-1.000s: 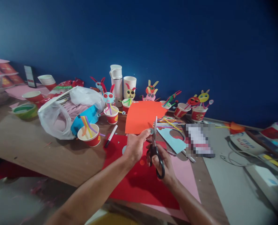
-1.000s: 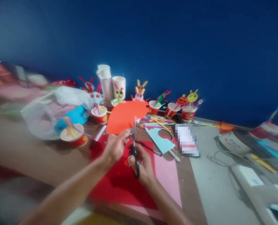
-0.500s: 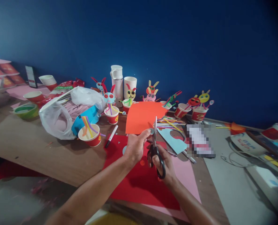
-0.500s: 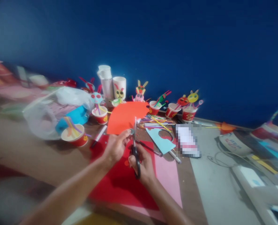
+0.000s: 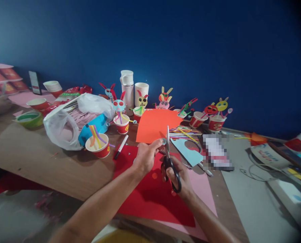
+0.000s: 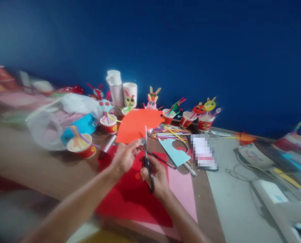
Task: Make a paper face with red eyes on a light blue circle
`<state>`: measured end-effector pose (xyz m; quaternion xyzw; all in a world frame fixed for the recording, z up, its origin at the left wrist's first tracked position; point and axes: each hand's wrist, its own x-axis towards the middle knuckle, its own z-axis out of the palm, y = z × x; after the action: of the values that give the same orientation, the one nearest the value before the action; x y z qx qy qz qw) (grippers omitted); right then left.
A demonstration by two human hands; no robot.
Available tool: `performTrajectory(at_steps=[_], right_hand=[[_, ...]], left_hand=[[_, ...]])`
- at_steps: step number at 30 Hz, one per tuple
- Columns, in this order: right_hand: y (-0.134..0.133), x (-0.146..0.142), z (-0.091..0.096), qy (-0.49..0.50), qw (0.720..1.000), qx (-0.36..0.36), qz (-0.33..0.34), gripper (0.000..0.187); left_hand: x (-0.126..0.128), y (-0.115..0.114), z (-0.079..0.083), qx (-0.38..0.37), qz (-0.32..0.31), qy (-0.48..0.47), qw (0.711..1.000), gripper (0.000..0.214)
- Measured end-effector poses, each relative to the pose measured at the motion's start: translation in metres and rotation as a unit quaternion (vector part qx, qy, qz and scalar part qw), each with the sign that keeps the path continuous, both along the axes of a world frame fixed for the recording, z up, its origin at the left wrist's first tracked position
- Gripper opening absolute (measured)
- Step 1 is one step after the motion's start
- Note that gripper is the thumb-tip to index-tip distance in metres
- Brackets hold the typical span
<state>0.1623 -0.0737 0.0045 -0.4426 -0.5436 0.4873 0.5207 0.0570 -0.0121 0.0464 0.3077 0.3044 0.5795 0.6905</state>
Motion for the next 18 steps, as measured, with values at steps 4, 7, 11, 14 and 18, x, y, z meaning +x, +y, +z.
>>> performTrajectory(at_steps=[4, 7, 11, 14, 18], right_hand=[[0.0007, 0.0012, -0.0019, -0.006, 1.0, 0.0, 0.0, 0.044], [0.0003, 0.0015, -0.0029, -0.002, 1.0, 0.004, 0.0, 0.044], [0.0001, 0.0016, -0.0031, -0.005, 1.0, -0.003, -0.007, 0.043], [0.0002, 0.0031, -0.0028, 0.0, 1.0, -0.01, -0.004, 0.043], [0.0012, 0.0072, -0.0023, -0.007, 1.0, -0.02, 0.009, 0.043]], left_hand=[[-0.0011, -0.0003, 0.0024, -0.004, -0.01, -0.001, 1.0, 0.013], [-0.0008, -0.001, 0.0049, -0.011, -0.007, 0.001, 1.0, 0.014], [-0.0006, -0.0008, 0.0067, -0.019, -0.003, 0.0, 1.0, 0.014], [-0.0023, 0.0011, 0.0054, 0.002, -0.015, -0.008, 1.0, 0.014], [-0.0073, 0.0053, 0.0014, 0.009, -0.029, 0.009, 1.0, 0.012]])
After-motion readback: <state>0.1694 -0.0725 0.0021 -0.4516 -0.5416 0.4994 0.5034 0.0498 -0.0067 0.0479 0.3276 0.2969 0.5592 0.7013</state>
